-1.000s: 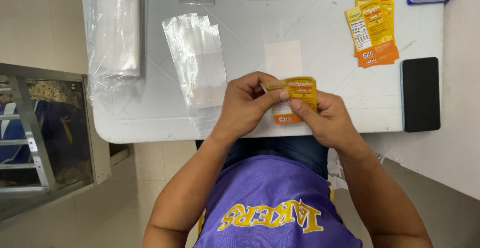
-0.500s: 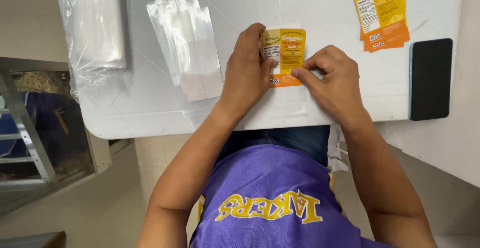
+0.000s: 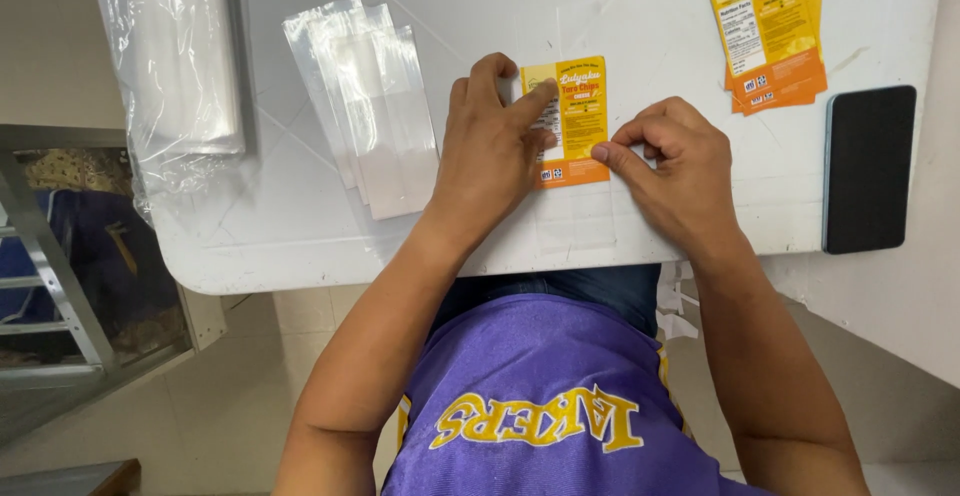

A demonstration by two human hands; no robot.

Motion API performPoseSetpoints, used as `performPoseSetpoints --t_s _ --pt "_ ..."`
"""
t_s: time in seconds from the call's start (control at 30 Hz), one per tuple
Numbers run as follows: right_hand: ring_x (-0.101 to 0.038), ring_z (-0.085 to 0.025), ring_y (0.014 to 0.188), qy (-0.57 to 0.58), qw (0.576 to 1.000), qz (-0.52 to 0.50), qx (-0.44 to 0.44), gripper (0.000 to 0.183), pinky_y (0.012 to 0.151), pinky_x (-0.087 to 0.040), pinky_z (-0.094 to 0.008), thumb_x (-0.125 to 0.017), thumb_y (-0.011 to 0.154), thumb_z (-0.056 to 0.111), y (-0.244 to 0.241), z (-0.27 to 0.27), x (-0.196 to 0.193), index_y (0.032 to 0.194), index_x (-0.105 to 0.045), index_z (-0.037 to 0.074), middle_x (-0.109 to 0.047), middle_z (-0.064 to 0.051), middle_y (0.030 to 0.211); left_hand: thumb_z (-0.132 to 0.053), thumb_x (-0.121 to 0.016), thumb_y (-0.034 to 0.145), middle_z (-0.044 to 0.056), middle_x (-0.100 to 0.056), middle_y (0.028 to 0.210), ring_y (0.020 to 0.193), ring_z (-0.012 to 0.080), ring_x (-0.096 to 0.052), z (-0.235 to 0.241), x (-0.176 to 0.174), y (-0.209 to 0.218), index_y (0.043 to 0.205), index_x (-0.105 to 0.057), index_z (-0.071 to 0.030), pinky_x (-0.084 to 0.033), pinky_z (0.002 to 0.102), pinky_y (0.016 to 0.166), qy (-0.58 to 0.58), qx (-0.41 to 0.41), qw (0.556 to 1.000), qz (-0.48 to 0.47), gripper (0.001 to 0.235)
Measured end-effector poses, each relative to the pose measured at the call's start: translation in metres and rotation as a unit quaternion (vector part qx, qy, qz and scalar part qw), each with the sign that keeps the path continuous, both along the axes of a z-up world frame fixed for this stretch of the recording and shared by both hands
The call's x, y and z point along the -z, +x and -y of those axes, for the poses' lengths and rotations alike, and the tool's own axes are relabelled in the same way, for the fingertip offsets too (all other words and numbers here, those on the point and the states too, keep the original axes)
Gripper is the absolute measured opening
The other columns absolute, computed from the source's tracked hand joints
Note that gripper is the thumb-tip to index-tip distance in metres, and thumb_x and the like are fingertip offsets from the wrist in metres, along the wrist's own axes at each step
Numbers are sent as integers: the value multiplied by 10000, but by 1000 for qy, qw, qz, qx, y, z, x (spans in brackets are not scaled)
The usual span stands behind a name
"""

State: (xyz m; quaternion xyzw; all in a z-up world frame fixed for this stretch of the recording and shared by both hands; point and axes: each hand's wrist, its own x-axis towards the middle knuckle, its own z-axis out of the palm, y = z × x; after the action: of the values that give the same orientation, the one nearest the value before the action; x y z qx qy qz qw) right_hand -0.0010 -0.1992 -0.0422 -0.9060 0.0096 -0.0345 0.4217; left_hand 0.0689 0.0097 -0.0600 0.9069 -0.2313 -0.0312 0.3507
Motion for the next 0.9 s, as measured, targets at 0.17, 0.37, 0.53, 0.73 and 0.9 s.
performPoseSetpoints --t_s 0.17,0.37,0.53,0.73,0.9 --pt "-525 -150 722 -5 1000 -1 1 175 646 -439 -278 -880 959 166 -1 4 6 914 -753 54 -616 -66 916 -173 -785 872 194 -476 1288 1084 390 -534 1 -11 1 1276 -720 -149 -510 474 952 30 -4 999 -16 410" --pt "-578 -176 747 17 1000 15 13 193 627 -467 -289 -871 969 151 -1 0 4 905 -752 13 -606 -115 906 -241 -768 912 205 -483 1300 1147 424 -555 1 -13 1 1305 -731 -114 -515 506 1016 49 -5 999 -22 415" --pt "-583 -171 750 21 999 13 21 180 630 -467 -282 -871 960 136 -1 0 5 901 -753 14 -615 -111 906 -263 -741 934 190 -488 1297 1169 388 -563 2 -17 2 1316 -729 -139 -513 472 1020 64 -6 997 -44 402" --pt "-580 -175 752 10 1000 6 26 199 618 -472 -296 -866 969 156 -2 -1 6 902 -747 12 -614 -116 906 -279 -739 934 177 -494 1290 1180 377 -564 3 -17 1 1320 -727 -154 -505 473 1035 70 -11 996 -50 406" --pt "-572 -162 753 17 999 -5 29 196 621 -466 -287 -864 972 155 -1 -2 3 900 -753 11 -616 -111 901 -279 -742 933 175 -501 1290 1176 376 -565 3 -17 2 1315 -731 -153 -509 477 1033 79 -9 996 -47 402"
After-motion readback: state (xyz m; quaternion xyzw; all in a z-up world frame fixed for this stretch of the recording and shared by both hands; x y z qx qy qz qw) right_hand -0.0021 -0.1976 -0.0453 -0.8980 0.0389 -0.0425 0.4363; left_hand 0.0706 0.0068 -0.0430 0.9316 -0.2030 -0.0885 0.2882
